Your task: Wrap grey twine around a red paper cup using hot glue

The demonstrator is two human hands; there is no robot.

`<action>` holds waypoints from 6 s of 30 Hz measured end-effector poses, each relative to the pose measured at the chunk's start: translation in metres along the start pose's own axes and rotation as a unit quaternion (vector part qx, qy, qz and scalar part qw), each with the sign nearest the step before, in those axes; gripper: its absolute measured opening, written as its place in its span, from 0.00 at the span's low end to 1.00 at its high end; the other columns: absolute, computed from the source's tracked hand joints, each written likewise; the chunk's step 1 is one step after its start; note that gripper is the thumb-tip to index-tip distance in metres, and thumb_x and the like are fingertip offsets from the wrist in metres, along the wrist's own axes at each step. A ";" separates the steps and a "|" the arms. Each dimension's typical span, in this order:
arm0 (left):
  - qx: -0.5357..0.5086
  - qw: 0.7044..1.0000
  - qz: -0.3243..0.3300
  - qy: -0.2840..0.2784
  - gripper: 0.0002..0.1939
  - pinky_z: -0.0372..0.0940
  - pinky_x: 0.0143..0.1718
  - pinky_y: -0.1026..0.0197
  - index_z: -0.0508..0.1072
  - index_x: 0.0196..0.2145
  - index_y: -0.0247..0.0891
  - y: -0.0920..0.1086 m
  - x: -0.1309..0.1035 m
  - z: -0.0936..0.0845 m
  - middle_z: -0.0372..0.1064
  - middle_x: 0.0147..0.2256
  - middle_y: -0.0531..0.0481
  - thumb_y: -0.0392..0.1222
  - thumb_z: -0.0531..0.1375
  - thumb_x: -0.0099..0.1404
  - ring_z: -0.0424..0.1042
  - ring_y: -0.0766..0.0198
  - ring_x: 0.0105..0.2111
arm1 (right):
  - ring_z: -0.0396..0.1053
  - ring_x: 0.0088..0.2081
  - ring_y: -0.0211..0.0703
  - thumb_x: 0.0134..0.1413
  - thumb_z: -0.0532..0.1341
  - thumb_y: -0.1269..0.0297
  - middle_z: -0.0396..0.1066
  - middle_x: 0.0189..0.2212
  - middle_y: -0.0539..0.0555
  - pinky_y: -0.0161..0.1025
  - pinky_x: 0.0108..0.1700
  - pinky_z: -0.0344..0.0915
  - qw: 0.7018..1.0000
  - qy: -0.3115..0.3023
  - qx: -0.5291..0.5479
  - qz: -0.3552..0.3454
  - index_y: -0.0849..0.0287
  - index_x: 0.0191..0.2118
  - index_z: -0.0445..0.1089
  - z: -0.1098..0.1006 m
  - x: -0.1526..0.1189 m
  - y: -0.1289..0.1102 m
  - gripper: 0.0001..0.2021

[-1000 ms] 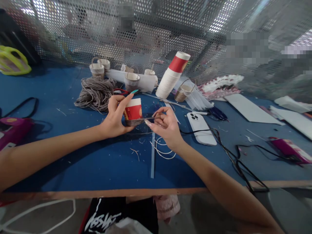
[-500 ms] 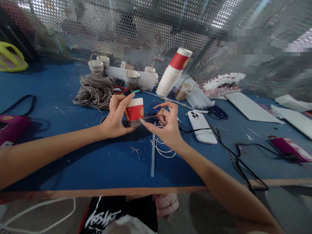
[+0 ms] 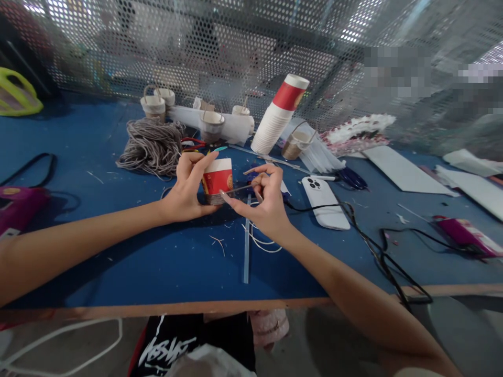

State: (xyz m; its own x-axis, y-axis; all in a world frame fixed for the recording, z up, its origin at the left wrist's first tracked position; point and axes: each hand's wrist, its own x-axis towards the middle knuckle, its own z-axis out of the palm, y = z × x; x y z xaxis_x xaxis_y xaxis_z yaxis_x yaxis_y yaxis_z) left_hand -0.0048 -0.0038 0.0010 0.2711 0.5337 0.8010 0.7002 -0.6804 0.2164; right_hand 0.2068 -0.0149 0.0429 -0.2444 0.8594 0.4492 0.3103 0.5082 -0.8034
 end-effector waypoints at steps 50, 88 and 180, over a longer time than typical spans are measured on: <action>-0.210 0.977 -0.014 0.039 0.51 0.76 0.47 0.45 0.50 0.64 0.47 -0.012 0.003 0.005 0.47 0.55 0.40 0.62 0.70 0.52 0.58 0.43 0.60 | 0.52 0.26 0.35 0.46 0.70 0.56 0.48 0.27 0.42 0.39 0.29 0.55 0.996 0.043 0.008 -0.073 0.50 0.44 0.55 -0.009 0.004 0.003 0.25; -0.226 0.973 0.014 0.041 0.45 0.70 0.58 0.36 0.48 0.60 0.48 -0.012 0.004 0.000 0.49 0.56 0.42 0.66 0.65 0.55 0.59 0.44 0.60 | 0.50 0.25 0.36 0.50 0.68 0.59 0.47 0.26 0.43 0.39 0.27 0.54 0.993 0.053 -0.026 -0.105 0.49 0.45 0.54 -0.006 -0.002 0.001 0.23; -0.228 0.971 0.023 0.073 0.44 0.70 0.57 0.39 0.48 0.54 0.51 -0.010 0.003 0.001 0.50 0.54 0.43 0.65 0.69 0.53 0.59 0.47 0.59 | 0.50 0.29 0.37 0.49 0.66 0.47 0.46 0.32 0.45 0.39 0.30 0.56 0.997 -0.012 0.069 -0.031 0.48 0.46 0.51 -0.003 0.001 0.009 0.27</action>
State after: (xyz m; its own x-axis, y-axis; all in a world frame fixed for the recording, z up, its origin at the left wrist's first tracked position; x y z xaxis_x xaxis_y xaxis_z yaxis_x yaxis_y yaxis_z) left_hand -0.0098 0.0052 0.0009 0.1747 0.4437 0.8790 0.3156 -0.8708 0.3769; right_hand 0.2117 -0.0092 0.0375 -0.2825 0.8237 0.4916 0.1652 0.5466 -0.8209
